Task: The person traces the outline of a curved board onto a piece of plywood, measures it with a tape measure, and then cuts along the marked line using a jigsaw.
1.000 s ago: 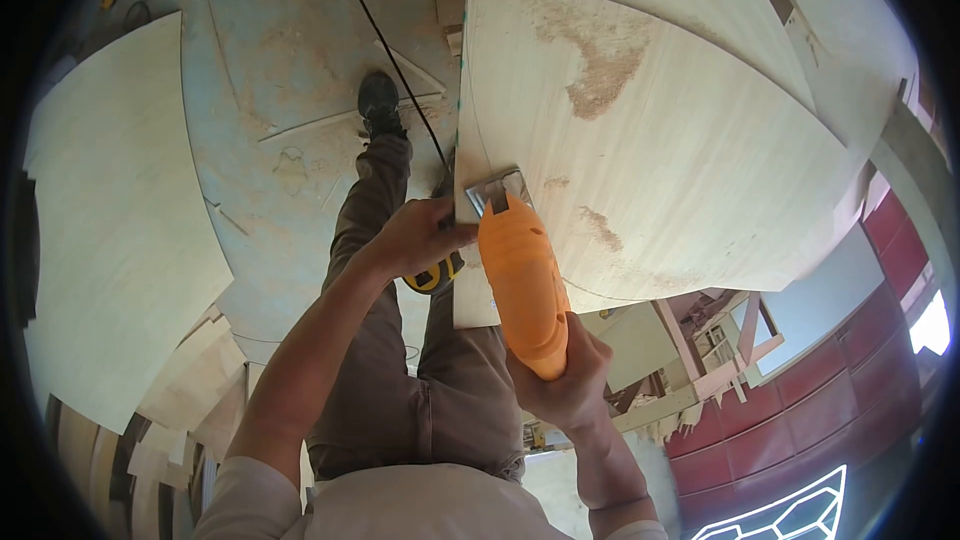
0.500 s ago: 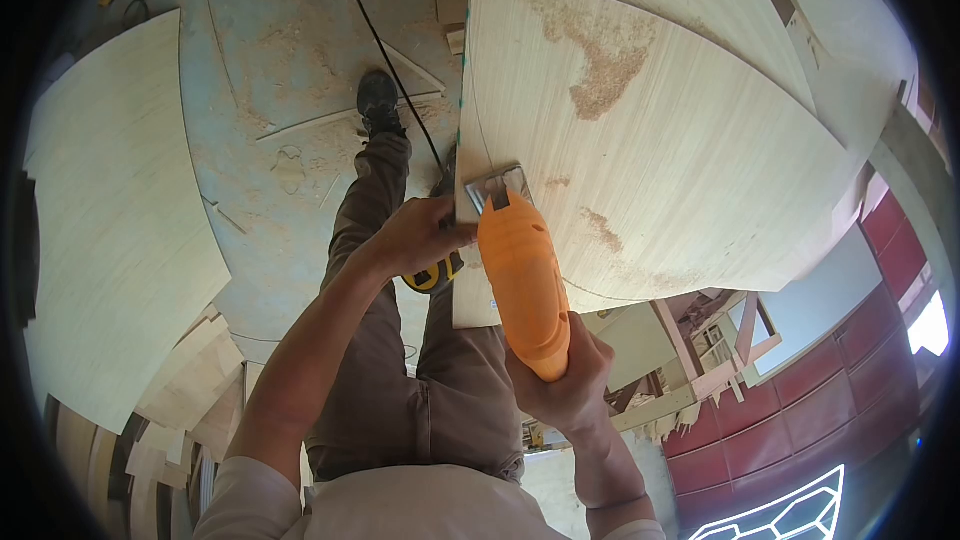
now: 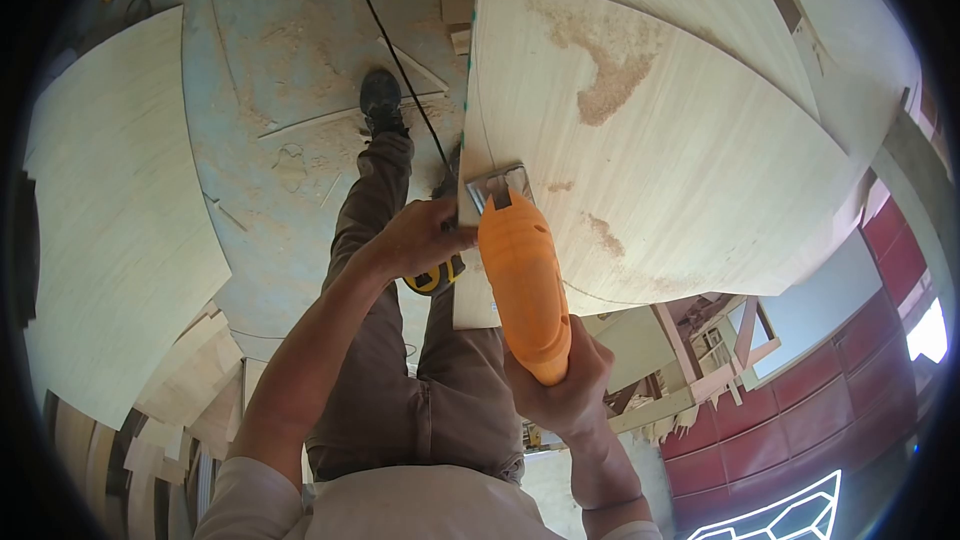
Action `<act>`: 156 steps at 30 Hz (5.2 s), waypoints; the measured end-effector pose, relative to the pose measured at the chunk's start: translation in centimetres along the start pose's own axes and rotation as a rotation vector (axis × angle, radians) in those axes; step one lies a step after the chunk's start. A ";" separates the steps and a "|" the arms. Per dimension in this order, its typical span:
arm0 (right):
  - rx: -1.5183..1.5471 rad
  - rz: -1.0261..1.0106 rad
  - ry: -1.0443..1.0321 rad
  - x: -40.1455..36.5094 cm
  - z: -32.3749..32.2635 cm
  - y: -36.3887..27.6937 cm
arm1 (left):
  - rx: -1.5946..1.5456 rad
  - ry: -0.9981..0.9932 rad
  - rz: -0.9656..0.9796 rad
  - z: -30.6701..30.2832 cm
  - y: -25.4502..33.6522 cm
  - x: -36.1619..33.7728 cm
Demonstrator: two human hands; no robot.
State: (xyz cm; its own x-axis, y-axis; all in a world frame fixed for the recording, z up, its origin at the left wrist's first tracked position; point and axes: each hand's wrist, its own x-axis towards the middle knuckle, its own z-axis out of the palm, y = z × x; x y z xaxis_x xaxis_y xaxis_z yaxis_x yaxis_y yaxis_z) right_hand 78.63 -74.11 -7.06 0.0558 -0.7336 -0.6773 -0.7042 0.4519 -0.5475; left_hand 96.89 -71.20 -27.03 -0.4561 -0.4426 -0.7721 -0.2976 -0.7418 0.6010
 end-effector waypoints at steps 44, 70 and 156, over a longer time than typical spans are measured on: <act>0.030 -0.018 0.021 1.1 0.1 -1.6 | 0.013 -0.037 -0.061 -0.8 1.0 -0.3; 0.043 -0.015 0.045 1.5 0.4 -2.1 | -0.022 -0.040 -0.044 -1.1 1.1 -0.4; 0.063 -0.029 0.042 3.8 0.4 -5.0 | -0.050 -0.114 -0.006 -1.7 1.0 -0.1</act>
State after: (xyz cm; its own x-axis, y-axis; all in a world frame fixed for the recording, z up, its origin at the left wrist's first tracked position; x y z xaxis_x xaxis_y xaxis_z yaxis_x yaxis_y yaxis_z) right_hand 82.66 -78.98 -7.13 0.0445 -0.7667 -0.6405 -0.6571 0.4604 -0.5968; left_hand 98.10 -72.79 -26.65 -0.5478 -0.3796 -0.7456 -0.2601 -0.7697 0.5830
